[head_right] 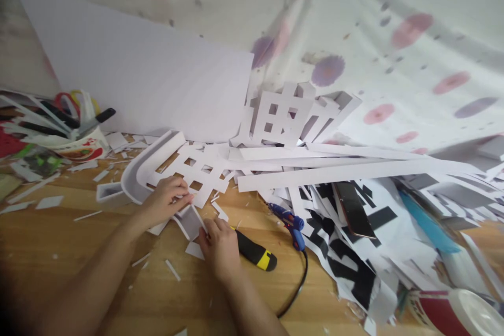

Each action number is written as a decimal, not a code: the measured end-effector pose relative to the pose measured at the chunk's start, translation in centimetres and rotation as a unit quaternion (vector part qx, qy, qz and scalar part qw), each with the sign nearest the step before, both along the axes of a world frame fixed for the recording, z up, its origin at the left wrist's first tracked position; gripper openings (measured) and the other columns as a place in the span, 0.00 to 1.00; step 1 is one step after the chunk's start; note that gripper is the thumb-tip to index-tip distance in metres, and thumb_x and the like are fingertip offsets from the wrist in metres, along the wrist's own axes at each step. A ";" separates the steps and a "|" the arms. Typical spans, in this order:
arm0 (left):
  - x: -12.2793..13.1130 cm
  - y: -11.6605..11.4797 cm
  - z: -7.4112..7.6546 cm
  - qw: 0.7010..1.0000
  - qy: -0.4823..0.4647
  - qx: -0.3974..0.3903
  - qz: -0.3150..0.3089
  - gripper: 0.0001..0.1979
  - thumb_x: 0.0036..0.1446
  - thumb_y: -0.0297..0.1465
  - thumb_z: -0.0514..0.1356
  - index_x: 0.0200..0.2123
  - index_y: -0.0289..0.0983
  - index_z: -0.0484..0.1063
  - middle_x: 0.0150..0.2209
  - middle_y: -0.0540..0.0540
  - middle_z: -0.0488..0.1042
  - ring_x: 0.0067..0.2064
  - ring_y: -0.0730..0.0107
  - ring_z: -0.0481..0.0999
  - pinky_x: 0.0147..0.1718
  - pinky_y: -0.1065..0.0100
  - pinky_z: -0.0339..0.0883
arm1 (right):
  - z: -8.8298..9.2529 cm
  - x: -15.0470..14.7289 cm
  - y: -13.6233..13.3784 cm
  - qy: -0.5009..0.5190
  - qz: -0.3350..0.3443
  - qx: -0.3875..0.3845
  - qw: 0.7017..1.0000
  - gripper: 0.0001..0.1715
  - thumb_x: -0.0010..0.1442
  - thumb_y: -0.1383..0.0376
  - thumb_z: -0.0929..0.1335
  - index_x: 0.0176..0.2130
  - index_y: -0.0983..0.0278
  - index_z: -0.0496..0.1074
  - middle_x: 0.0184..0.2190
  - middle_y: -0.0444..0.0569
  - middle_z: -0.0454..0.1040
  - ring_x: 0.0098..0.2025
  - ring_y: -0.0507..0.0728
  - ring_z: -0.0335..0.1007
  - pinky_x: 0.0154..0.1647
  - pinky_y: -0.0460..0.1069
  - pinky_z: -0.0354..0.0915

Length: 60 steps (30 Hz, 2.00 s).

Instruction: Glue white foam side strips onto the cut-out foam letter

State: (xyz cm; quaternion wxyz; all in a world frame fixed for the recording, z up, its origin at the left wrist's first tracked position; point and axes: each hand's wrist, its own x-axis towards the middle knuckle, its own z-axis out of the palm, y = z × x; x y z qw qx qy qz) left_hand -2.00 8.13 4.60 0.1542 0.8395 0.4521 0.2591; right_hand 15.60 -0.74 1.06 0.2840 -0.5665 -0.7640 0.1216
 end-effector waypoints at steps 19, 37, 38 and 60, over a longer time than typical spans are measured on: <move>-0.2 0.4 -0.6 0.999 -0.037 0.010 -0.026 0.16 0.55 0.38 0.56 0.19 0.38 0.73 0.26 0.48 0.70 0.31 0.71 0.68 0.34 0.67 0.60 | 0.1 0.1 0.0 -0.008 0.011 0.008 1.000 0.09 0.59 0.69 0.62 0.31 0.62 0.70 0.23 0.45 0.66 0.27 0.52 0.62 0.29 0.44 0.57; 0.0 0.3 -0.5 0.999 -0.009 -0.018 -0.026 0.12 0.51 0.35 0.61 0.18 0.37 0.69 0.26 0.50 0.71 0.32 0.71 0.68 0.34 0.68 0.59 | -0.3 -0.3 0.3 -0.010 -0.002 -0.009 1.000 0.08 0.57 0.71 0.63 0.26 0.63 0.68 0.23 0.43 0.65 0.25 0.50 0.61 0.27 0.43 0.56; 0.0 0.3 -0.5 0.999 -0.008 -0.018 -0.025 0.12 0.51 0.35 0.61 0.19 0.37 0.69 0.27 0.50 0.71 0.32 0.71 0.68 0.34 0.68 0.59 | -0.3 -0.3 0.4 -0.012 -0.003 -0.013 1.000 0.08 0.57 0.70 0.63 0.27 0.63 0.68 0.23 0.43 0.65 0.25 0.50 0.61 0.28 0.43 0.57; 0.2 0.0 -0.2 0.999 0.029 -0.035 -0.006 0.19 0.59 0.36 0.49 0.20 0.37 0.69 0.26 0.48 0.70 0.32 0.70 0.68 0.33 0.68 0.59 | -0.4 -0.4 0.5 -0.081 0.007 -0.007 0.997 0.08 0.58 0.69 0.63 0.28 0.64 0.68 0.25 0.46 0.70 0.29 0.52 0.66 0.29 0.44 0.56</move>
